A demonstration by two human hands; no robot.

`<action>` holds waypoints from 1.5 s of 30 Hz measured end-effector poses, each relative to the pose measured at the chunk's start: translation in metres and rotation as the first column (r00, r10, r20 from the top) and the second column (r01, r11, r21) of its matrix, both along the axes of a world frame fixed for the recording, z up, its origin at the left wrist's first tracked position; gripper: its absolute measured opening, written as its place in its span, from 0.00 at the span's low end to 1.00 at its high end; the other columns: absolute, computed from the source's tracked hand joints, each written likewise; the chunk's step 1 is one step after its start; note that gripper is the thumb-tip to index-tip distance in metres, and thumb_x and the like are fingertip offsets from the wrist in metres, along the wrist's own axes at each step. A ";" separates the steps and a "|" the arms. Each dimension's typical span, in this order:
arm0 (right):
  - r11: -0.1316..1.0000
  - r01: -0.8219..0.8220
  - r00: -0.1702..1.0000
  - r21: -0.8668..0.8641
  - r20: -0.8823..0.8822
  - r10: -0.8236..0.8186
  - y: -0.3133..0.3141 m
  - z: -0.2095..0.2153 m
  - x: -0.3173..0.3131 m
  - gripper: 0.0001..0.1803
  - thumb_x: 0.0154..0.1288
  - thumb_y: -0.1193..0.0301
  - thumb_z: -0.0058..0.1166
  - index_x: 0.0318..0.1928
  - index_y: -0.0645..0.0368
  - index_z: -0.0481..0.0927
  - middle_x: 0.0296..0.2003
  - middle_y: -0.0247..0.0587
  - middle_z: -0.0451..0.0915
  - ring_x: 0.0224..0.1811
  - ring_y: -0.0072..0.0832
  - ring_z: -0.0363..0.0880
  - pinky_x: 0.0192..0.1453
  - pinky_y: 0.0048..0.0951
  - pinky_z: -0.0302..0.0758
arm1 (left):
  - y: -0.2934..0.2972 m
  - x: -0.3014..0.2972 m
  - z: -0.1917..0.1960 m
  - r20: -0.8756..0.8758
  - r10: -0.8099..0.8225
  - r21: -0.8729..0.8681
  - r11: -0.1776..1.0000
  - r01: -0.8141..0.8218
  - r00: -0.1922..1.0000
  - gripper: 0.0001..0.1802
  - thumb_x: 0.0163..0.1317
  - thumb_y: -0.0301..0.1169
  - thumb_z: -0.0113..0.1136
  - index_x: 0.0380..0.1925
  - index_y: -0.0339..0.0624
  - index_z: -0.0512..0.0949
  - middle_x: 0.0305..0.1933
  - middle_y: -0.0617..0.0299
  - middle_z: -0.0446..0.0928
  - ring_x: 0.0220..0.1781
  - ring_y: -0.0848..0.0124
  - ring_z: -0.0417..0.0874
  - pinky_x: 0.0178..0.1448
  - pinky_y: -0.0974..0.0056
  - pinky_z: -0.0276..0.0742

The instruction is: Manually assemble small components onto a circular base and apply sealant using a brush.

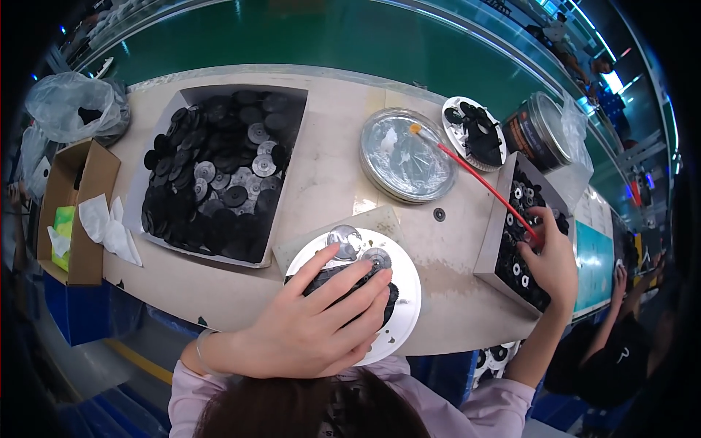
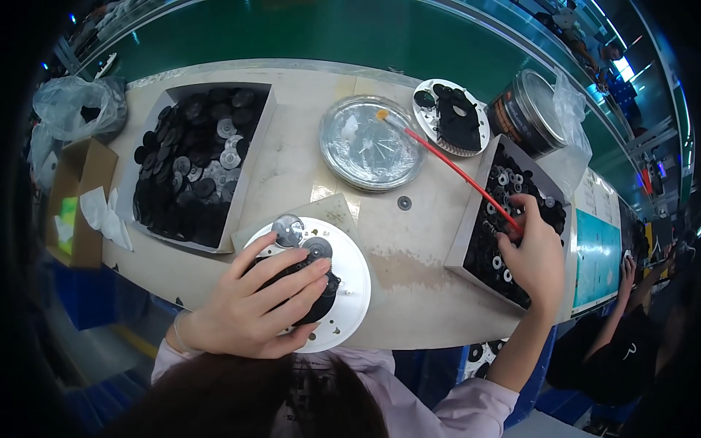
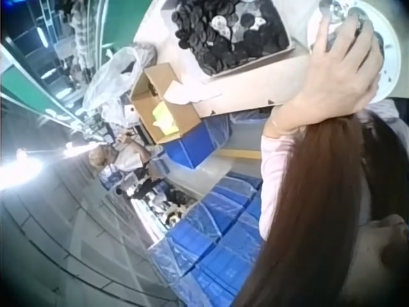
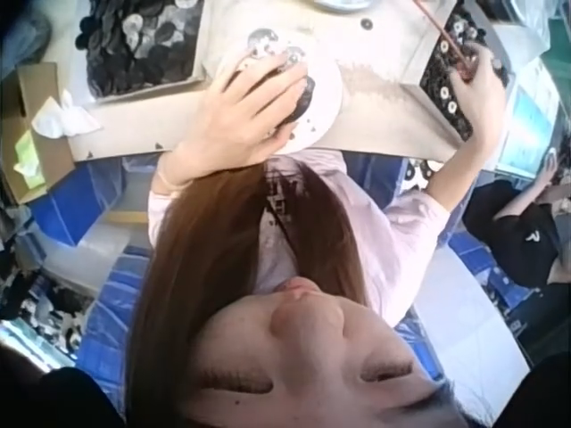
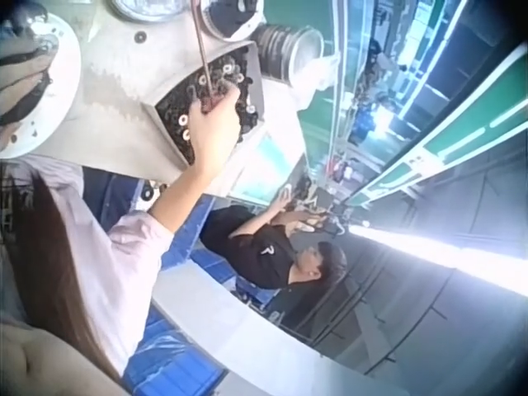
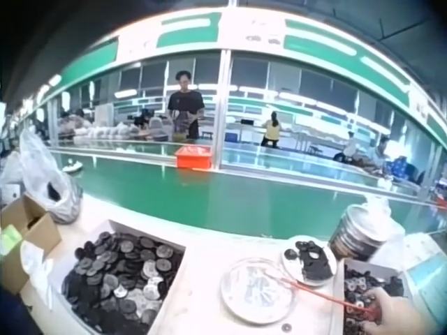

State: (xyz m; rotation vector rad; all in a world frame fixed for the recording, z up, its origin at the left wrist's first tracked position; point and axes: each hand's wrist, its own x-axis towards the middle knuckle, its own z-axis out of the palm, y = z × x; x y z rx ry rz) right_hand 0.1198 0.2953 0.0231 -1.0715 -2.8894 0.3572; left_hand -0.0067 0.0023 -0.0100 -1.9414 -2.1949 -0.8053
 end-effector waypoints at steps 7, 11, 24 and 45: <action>0.975 -0.057 0.818 -0.214 -0.571 -0.077 -0.011 0.036 -0.001 0.12 0.55 0.79 0.52 0.41 0.61 0.70 0.24 0.31 0.75 0.22 0.12 0.71 0.21 0.11 0.63 | 0.000 0.001 0.003 0.042 0.020 0.010 1.000 -0.020 0.999 0.21 0.41 0.35 0.61 0.38 0.39 0.77 0.51 0.59 0.73 0.51 0.62 0.71 0.60 0.51 0.63; 0.958 -0.266 0.591 -0.111 -0.804 0.071 -0.018 0.042 -0.036 0.09 0.58 0.75 0.54 0.39 0.64 0.76 0.26 0.32 0.76 0.23 0.12 0.70 0.22 0.09 0.62 | 0.000 0.002 0.001 0.056 0.043 0.023 0.999 -0.045 0.997 0.21 0.40 0.35 0.62 0.38 0.40 0.77 0.49 0.61 0.75 0.50 0.62 0.71 0.59 0.51 0.63; 0.864 -0.488 0.712 0.122 -0.516 0.475 -0.037 -0.008 -0.115 0.07 0.66 0.74 0.42 0.33 0.64 0.72 0.24 0.35 0.74 0.22 0.15 0.69 0.23 0.16 0.68 | -0.003 0.006 0.000 0.061 0.101 0.015 0.995 -0.102 0.993 0.20 0.40 0.36 0.61 0.38 0.42 0.78 0.50 0.63 0.75 0.50 0.64 0.71 0.58 0.54 0.63; 0.807 -0.514 0.569 -0.289 -0.819 0.070 -0.034 0.005 -0.098 0.13 0.68 0.65 0.40 0.32 0.62 0.71 0.22 0.33 0.70 0.19 0.11 0.65 0.15 0.12 0.64 | -0.003 0.005 -0.001 0.070 0.083 0.027 0.996 -0.085 0.994 0.22 0.39 0.35 0.61 0.38 0.41 0.78 0.50 0.61 0.74 0.50 0.63 0.71 0.58 0.53 0.64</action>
